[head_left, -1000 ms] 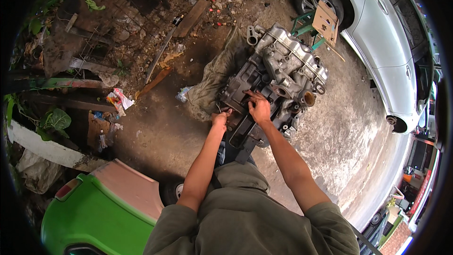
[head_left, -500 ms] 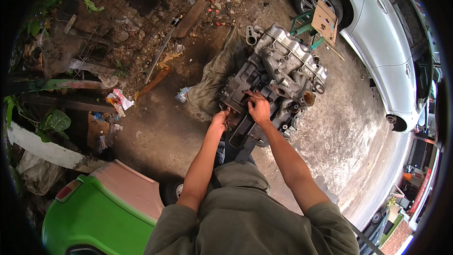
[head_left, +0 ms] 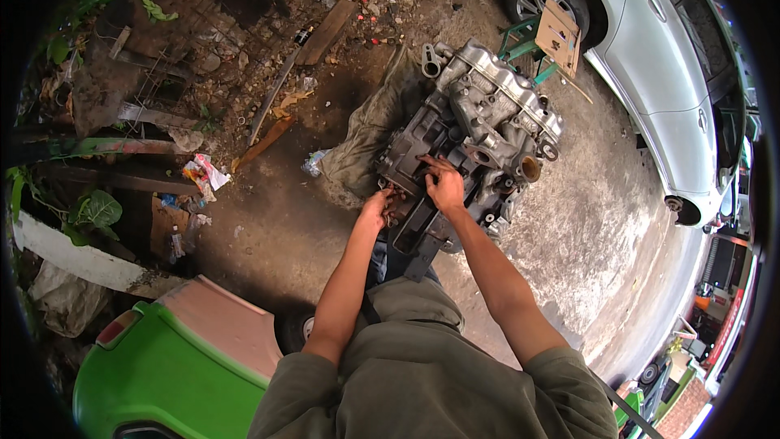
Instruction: The person uses a wrench to tighten bolts on a car engine block resting on a tarp. They repeatedly reposition the wrench and apply torque to fasteners on the side of the engine while standing in an outdoor workspace.
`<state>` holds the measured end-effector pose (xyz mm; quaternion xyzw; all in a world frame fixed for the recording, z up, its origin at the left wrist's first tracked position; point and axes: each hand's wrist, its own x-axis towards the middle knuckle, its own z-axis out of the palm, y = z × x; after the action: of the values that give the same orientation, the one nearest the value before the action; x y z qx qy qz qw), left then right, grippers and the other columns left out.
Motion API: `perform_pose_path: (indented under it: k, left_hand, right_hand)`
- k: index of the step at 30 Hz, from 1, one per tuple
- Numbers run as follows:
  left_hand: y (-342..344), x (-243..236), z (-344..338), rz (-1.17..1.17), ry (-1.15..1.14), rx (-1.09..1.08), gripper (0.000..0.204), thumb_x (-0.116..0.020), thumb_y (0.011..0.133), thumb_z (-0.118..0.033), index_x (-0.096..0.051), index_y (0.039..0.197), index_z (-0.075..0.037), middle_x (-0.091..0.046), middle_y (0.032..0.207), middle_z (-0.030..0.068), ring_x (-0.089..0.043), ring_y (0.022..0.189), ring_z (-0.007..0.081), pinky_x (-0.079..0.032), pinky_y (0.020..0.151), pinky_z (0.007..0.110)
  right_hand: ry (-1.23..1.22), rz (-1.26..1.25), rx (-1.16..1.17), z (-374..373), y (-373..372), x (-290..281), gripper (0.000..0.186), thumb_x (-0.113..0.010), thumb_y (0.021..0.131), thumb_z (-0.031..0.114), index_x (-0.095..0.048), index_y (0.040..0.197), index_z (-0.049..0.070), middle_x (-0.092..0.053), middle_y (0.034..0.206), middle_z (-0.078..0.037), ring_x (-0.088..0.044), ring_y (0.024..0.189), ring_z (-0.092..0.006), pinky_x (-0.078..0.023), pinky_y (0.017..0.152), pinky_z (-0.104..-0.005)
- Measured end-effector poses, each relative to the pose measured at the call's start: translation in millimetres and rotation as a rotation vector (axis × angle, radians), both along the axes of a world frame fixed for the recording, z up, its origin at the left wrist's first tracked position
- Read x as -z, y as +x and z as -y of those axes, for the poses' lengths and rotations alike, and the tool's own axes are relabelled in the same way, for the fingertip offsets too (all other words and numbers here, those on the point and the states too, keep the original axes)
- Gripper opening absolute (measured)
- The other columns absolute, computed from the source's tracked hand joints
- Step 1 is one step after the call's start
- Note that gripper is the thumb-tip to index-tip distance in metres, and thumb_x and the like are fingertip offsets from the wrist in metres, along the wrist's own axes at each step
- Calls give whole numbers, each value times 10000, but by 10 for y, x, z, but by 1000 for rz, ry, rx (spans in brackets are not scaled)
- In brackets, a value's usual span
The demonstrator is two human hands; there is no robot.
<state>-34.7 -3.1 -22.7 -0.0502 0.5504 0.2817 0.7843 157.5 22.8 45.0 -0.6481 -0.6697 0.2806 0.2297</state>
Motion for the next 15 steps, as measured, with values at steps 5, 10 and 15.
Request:
perform_pose_path:
  k: [5, 10, 15]
  left_hand:
    - [53, 217, 37, 3, 45, -83, 145, -559, 1028, -215, -638, 934, -138, -688, 841, 11, -468, 528, 113, -334, 486, 279]
    - [161, 350, 50, -198, -43, -116, 88, -658, 968, -163, -676, 920, -92, -726, 887, -5, -542, 583, 126, -353, 514, 303]
    - [193, 184, 113, -500, 104, -36, 89, -650, 967, -196, -690, 940, -122, -745, 860, -15, -603, 652, 122, -366, 521, 304]
  right_hand:
    - [12, 8, -18, -25, 10, 33, 172, -640, 831, 33, -762, 952, 50, -681, 1289, 25, -555, 1310, -299, -477, 1072, -380]
    - [0, 5, 4, -3, 10, 35, 172, -651, 824, 25, -761, 954, 48, -684, 1284, 25, -564, 1299, -302, -478, 1070, -382]
    - [8, -16, -13, -22, 12, 46, 169, -659, 823, 28, -758, 960, 41, -684, 1283, 18, -564, 1299, -303, -478, 1072, -382]
